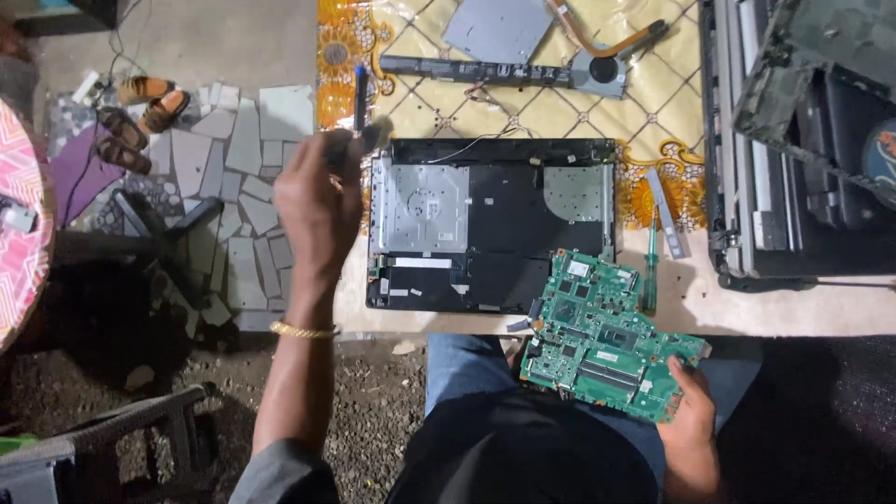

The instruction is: Cleaning a laptop motherboard and internal chassis with a brush and then reassembling them.

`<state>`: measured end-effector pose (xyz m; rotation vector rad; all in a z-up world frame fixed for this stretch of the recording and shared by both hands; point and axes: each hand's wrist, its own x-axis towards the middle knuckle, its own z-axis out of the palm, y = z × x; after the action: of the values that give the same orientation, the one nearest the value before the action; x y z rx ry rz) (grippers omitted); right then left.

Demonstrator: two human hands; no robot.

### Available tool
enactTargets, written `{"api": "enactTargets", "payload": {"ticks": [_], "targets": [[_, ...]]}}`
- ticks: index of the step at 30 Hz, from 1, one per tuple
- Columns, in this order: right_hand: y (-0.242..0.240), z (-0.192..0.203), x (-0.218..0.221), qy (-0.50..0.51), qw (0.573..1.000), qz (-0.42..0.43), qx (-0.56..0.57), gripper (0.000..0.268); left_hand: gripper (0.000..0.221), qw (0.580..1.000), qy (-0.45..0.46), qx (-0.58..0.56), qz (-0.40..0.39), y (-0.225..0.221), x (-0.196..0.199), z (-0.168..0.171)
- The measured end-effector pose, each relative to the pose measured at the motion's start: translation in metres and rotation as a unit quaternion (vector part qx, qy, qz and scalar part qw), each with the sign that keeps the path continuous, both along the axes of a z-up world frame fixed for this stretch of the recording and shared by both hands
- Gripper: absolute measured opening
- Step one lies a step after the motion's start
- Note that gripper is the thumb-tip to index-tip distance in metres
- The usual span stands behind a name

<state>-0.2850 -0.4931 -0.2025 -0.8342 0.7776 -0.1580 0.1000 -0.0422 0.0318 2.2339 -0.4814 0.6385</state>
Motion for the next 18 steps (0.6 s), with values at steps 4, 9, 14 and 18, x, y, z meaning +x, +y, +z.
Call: {"api": "enactTargets", "payload": {"ticks": [4, 9, 14, 18], "targets": [[-0.002, -0.001, 0.015, -0.008, 1.000, 0.008, 0.008, 0.032, 0.026, 0.995, 0.042, 0.085, 0.029, 0.011, -0.012, -0.043], [-0.002, 0.016, 0.027, -0.032, 0.999, 0.019, 0.009, 0.035, 0.005, 0.998, 0.016, -0.008, 0.055, 0.009, -0.029, -0.023], [-0.007, 0.007, 0.023, -0.027, 1.000, -0.001, -0.013, 0.035, 0.028, 0.991, 0.082, 0.068, 0.077, 0.032, -0.059, -0.045], [-0.002, 0.020, 0.033, -0.025, 0.999, 0.013, -0.019, 0.034, 0.007, 0.995, 0.028, -0.009, 0.099, 0.023, -0.076, -0.026]]}}
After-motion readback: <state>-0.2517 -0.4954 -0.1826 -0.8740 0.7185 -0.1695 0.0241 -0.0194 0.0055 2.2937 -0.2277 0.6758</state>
